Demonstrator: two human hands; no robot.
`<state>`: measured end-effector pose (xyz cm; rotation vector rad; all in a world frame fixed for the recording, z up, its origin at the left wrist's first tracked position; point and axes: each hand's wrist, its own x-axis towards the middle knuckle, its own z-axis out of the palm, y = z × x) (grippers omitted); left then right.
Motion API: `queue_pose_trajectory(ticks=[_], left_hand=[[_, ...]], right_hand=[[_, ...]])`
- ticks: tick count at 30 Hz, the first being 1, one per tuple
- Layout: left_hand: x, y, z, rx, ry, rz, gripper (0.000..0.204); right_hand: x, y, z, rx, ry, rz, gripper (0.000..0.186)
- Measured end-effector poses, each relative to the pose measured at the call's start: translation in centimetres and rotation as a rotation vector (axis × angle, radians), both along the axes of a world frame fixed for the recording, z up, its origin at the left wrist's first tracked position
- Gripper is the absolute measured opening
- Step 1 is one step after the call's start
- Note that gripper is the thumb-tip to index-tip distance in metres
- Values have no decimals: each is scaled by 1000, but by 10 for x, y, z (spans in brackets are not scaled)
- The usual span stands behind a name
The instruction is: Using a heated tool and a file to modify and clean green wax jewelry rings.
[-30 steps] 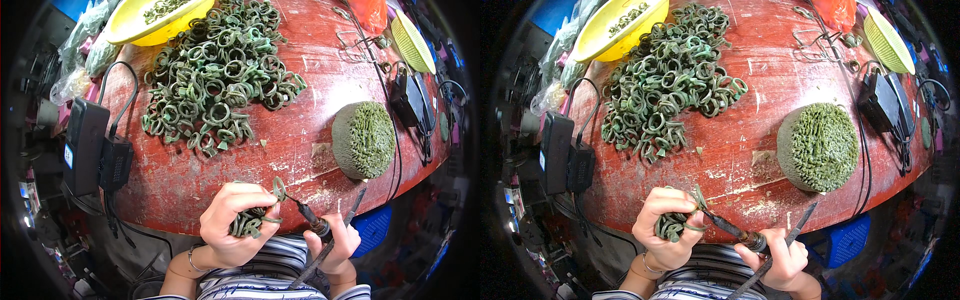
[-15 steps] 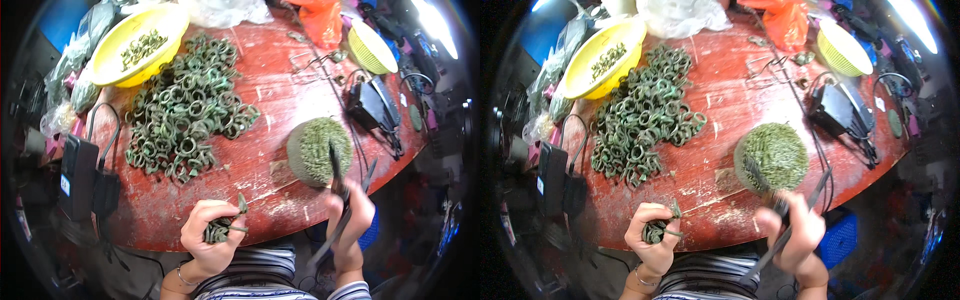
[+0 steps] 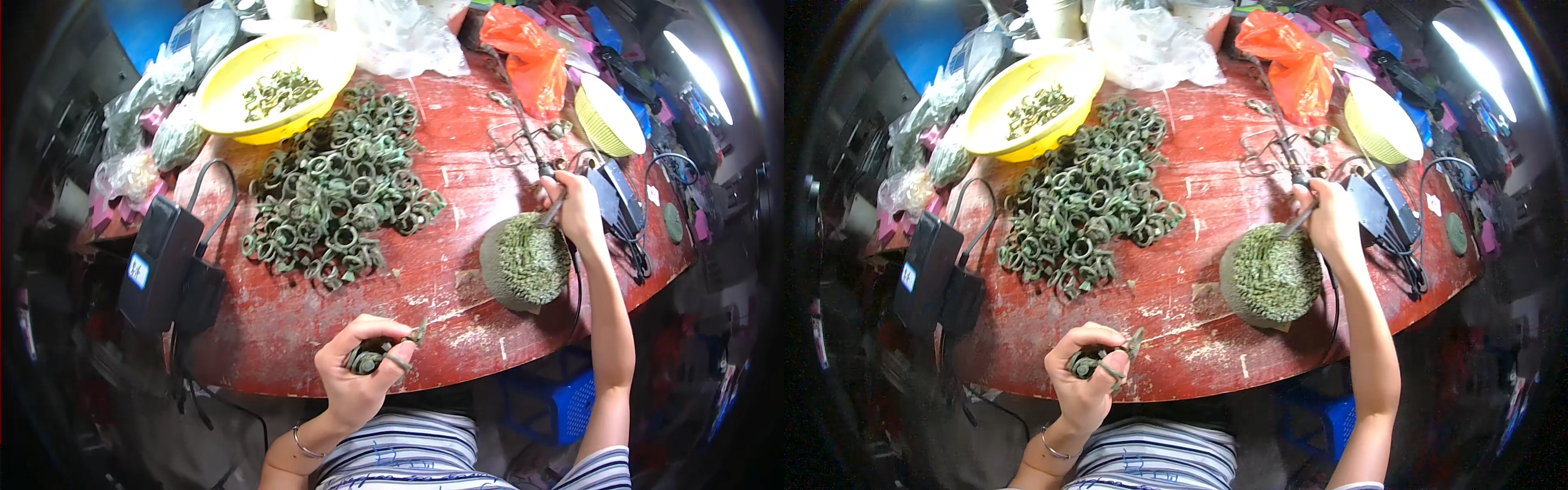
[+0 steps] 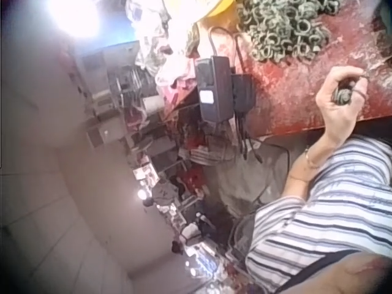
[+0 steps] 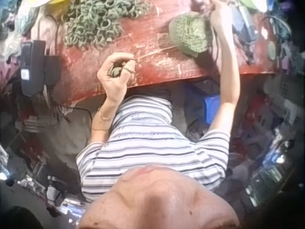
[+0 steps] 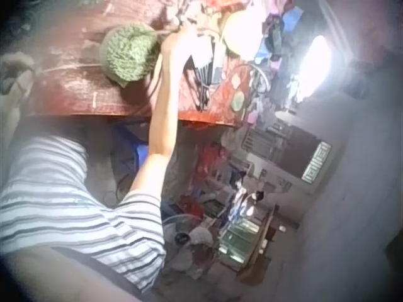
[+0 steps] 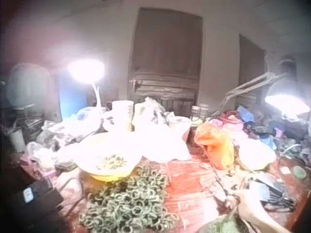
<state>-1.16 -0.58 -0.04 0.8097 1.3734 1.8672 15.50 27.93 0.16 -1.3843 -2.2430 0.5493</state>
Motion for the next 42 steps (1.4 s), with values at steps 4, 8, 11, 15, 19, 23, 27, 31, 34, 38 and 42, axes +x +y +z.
queue_pose_trajectory(ticks=[4,8,11,15,19,23,27,31,34,38,42], left_hand=[[0,1,1,9,32,10,13],[-1,5,-1,43,281,53,19],[-4,0,1,24,449,84,26],[-3,-7,16,75,606,87,34],[-4,-20,32,179,732,75,35],[-5,-24,36,219,824,67,37],[-2,-22,36,136,921,74,31],[0,-16,34,212,909,92,38],[1,-11,42,146,819,105,36],[-35,9,73,79,968,209,22],[-94,61,98,12,1123,407,12]], right_hand=[[1,-28,9,304,202,-25,20],[-14,-105,57,231,428,202,20],[-26,-137,48,305,69,411,23],[-34,-162,43,466,-257,577,32],[-42,-169,33,515,-393,635,32],[-50,-167,22,511,-490,628,22],[-50,-164,19,512,-444,608,22],[-46,-163,22,468,-401,641,29],[-40,-164,28,391,-205,676,34],[-33,-170,31,259,256,650,22],[-26,-185,33,39,459,541,16]])
